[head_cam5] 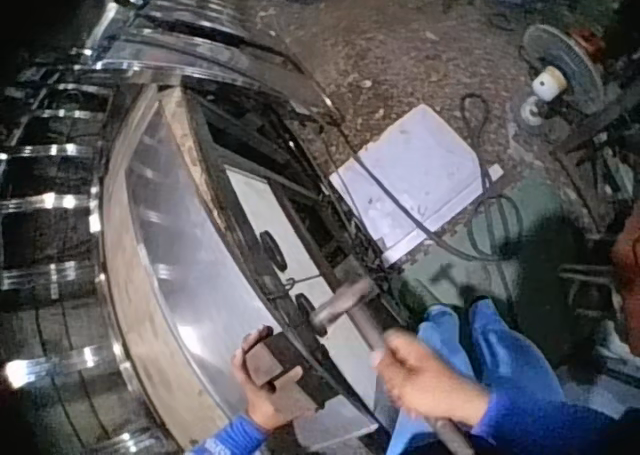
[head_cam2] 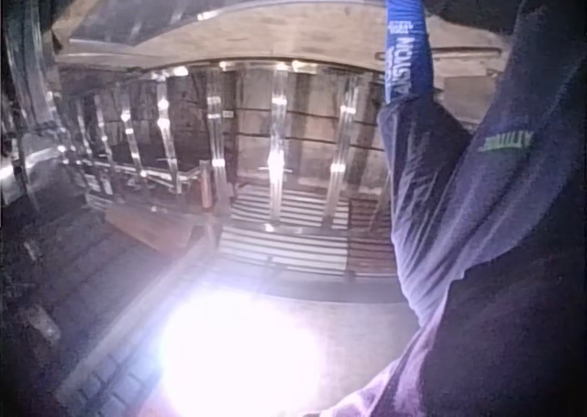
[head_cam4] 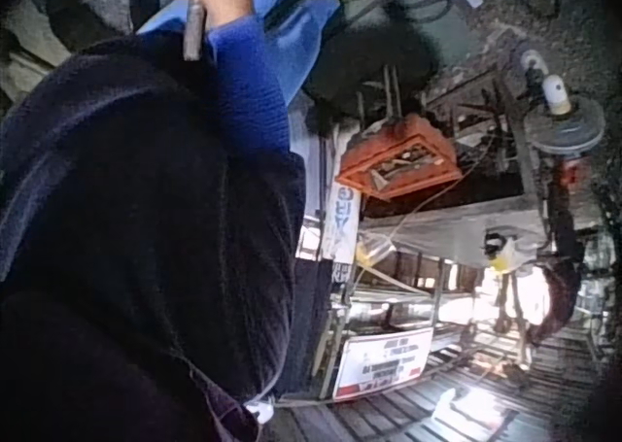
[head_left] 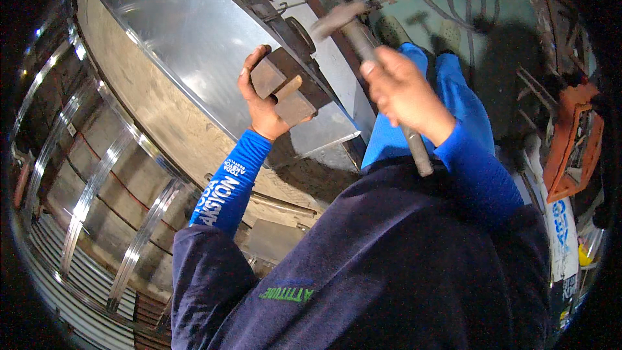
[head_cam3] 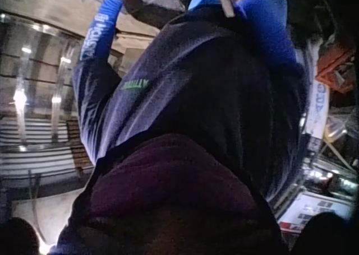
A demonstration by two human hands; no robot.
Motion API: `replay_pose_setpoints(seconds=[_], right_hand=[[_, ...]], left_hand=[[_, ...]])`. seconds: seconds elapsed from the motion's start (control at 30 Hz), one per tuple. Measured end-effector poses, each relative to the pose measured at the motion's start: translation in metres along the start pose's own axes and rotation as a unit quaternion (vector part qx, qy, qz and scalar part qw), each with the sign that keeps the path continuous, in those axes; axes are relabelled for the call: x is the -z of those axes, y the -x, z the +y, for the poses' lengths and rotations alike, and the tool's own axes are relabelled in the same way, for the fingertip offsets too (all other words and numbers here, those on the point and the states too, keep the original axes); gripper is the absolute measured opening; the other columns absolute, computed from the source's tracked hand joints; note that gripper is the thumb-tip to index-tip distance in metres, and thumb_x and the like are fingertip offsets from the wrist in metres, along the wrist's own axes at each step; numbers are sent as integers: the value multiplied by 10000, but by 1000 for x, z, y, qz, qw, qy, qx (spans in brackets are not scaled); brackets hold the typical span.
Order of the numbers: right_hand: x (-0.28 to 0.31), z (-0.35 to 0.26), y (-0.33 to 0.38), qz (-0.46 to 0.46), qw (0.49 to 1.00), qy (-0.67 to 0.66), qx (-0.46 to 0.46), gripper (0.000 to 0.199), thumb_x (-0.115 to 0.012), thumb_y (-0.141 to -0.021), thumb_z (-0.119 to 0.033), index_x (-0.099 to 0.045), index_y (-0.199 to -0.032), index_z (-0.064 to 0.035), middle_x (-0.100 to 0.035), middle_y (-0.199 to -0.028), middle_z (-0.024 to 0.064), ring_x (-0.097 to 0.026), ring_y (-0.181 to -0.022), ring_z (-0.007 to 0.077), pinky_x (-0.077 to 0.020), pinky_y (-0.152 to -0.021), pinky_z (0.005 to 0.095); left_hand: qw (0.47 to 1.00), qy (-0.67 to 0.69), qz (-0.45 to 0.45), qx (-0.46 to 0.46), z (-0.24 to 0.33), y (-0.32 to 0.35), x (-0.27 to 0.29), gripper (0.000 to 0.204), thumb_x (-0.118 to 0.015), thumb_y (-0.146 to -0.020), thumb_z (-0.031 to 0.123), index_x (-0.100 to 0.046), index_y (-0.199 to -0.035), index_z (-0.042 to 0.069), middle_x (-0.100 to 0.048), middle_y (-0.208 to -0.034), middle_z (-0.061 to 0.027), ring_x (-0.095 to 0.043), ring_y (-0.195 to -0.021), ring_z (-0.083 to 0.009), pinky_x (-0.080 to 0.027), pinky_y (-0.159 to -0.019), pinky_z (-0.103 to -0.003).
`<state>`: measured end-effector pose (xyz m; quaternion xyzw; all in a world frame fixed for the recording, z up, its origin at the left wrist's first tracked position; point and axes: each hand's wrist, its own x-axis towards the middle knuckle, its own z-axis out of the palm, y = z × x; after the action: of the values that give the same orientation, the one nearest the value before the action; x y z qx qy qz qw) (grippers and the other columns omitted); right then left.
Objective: The person uses a hammer and a wooden block to repeatedly strike and shape a large flat metal sheet on a workbench. The person adjusts the sheet's position and continues hammering along its edge to form a bend.
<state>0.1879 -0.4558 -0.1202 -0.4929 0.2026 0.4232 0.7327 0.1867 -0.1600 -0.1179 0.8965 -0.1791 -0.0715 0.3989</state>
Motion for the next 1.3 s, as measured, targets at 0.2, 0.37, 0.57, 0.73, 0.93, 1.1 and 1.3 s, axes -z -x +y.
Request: replay_pose_setpoints(seconds=[0.2,0.37,0.57,0.73,0.93,1.1,1.3], right_hand=[[4,-6,-14,251,964,-82,32,265,-530,-1053,-299,-491,-905,-82,-498,-614,39,-486,-422,152,-398,-356,318],[-12,15,-9,27,980,134,148,214,-541,-1054,-274,-506,-935,-100,-457,-591,-26,-428,-406,82,-361,-337,273],[7,-15,-17,229,965,-118,57,260,-514,-1055,-283,-458,-893,-86,-487,-606,20,-458,-390,130,-399,-324,318],[-23,11,-19,55,966,156,196,251,-542,-1037,-276,-539,-922,-53,-504,-590,45,-497,-401,181,-422,-357,358],[10,-24,-12,199,970,-119,67,238,-514,-1057,-273,-484,-891,-106,-477,-597,-4,-455,-398,112,-399,-327,301],[-29,17,-29,111,911,220,329,201,-536,-1058,-257,-489,-929,-111,-454,-604,-21,-429,-404,75,-365,-336,262],[7,-9,4,121,990,-69,17,207,-511,-1070,-269,-474,-927,-124,-430,-593,-34,-399,-394,65,-363,-329,256]], left_hand=[[1000,-15,-6,-7,6,-4,1,1527,-1001,-482,470,52,-1566,249,-274,-1564,-231,-395,-1407,-403,-326,-1182,-520],[1000,-1,-14,1,7,-1,1,1531,-1004,-479,463,50,-1569,249,-285,-1560,-231,-399,-1404,-411,-328,-1180,-518],[999,36,20,-22,1,0,0,1560,-1050,-352,337,-75,-1559,177,-314,-1558,-190,-392,-1430,-365,-353,-1190,-474],[1000,7,-3,0,5,0,0,1566,-1031,-411,412,7,-1571,243,-290,-1565,-215,-390,-1419,-407,-345,-1181,-510],[1000,7,0,-6,0,4,2,1547,-1021,-443,425,24,-1571,253,-289,-1561,-233,-387,-1417,-432,-339,-1181,-528],[1000,4,-11,14,9,-3,3,1569,-1032,-397,396,4,-1565,248,-290,-1561,-218,-389,-1420,-402,-346,-1183,-507],[999,-2,-14,34,5,5,4,1574,-1018,-430,434,54,-1566,250,-284,-1557,-260,-392,-1415,-423,-338,-1177,-517]])
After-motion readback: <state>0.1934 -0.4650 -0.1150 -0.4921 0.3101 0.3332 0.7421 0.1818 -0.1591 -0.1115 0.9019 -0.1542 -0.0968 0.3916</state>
